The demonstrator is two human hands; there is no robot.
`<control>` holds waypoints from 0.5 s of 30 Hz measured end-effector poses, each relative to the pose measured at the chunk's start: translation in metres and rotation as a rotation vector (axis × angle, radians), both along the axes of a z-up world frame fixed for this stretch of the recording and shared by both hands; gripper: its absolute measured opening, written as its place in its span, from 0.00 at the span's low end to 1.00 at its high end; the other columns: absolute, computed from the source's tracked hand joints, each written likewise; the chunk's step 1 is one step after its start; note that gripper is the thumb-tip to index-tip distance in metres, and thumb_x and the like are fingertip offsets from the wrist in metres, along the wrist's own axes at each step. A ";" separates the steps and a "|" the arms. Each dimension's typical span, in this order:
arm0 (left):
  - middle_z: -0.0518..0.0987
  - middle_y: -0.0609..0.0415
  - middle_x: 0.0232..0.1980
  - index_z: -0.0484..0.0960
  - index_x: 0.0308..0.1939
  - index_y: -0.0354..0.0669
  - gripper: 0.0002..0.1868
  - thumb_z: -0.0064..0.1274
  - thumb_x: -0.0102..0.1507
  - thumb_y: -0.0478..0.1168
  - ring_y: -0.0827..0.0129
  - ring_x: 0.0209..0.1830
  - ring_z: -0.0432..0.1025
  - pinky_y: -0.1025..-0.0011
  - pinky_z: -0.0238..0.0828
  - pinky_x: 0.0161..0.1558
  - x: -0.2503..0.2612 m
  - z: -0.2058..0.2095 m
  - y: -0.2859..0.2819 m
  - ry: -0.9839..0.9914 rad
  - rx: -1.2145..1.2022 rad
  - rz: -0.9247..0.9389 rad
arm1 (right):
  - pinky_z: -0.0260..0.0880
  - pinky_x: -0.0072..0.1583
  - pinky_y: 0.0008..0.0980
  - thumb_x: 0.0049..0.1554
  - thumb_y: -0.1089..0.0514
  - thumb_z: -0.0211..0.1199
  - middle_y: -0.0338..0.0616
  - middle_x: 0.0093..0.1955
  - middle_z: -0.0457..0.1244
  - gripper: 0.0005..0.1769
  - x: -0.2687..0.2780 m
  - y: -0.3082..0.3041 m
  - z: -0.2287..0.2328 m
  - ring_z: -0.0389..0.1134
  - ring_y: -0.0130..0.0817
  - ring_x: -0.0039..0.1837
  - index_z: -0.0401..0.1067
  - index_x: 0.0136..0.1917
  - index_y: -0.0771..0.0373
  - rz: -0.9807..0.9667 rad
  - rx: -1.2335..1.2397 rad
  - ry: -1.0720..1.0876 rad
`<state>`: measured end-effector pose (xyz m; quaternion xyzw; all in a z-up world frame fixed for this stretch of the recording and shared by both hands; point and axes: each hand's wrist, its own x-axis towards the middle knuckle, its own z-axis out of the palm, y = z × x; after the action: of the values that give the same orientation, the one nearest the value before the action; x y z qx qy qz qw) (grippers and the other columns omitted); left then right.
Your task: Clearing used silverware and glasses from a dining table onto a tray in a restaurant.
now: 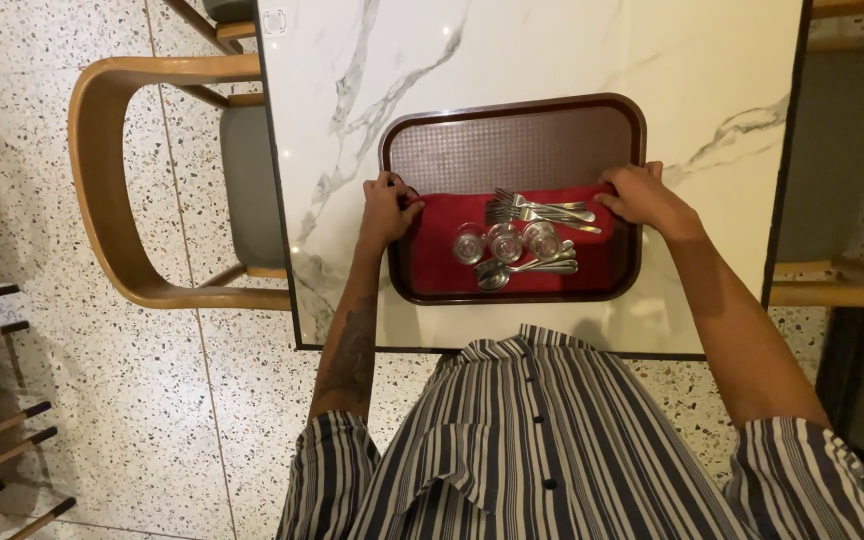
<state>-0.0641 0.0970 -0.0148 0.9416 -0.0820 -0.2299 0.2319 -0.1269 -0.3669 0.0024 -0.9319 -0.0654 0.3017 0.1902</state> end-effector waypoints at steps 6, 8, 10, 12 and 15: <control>0.72 0.56 0.50 0.88 0.38 0.54 0.09 0.67 0.58 0.49 0.48 0.59 0.64 0.54 0.73 0.60 0.017 -0.009 -0.001 0.049 0.013 0.022 | 0.48 0.67 0.53 0.65 0.48 0.60 0.52 0.55 0.72 0.16 0.004 -0.006 -0.001 0.71 0.53 0.60 0.77 0.59 0.60 -0.062 0.053 0.006; 0.71 0.59 0.51 0.88 0.39 0.53 0.08 0.66 0.59 0.47 0.49 0.61 0.61 0.47 0.78 0.53 0.019 0.012 -0.009 0.108 0.049 0.063 | 0.50 0.65 0.55 0.65 0.48 0.60 0.51 0.57 0.72 0.17 0.003 -0.004 0.009 0.72 0.54 0.60 0.77 0.61 0.59 -0.171 0.132 0.034; 0.72 0.57 0.51 0.89 0.39 0.55 0.08 0.66 0.59 0.48 0.47 0.58 0.64 0.49 0.77 0.54 0.022 0.011 -0.008 0.082 0.069 0.040 | 0.51 0.64 0.54 0.64 0.48 0.60 0.50 0.56 0.72 0.17 0.001 -0.005 0.005 0.72 0.53 0.58 0.77 0.60 0.58 -0.184 0.133 0.008; 0.74 0.54 0.50 0.89 0.38 0.57 0.08 0.66 0.59 0.49 0.44 0.56 0.67 0.52 0.77 0.55 0.024 0.011 -0.008 0.058 0.091 0.019 | 0.52 0.63 0.53 0.64 0.48 0.61 0.49 0.54 0.72 0.16 0.000 -0.004 0.001 0.72 0.53 0.57 0.77 0.59 0.58 -0.195 0.136 -0.016; 0.75 0.54 0.50 0.89 0.38 0.58 0.07 0.66 0.59 0.49 0.43 0.55 0.69 0.51 0.78 0.54 0.027 0.013 -0.011 0.046 0.105 0.019 | 0.49 0.65 0.52 0.62 0.47 0.61 0.48 0.51 0.72 0.16 -0.003 -0.004 -0.003 0.72 0.52 0.56 0.77 0.58 0.57 -0.205 0.140 -0.063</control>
<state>-0.0376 0.0864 -0.0020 0.9477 -0.0554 -0.2533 0.1862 -0.1300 -0.3713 -0.0010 -0.9272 0.0034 0.2457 0.2827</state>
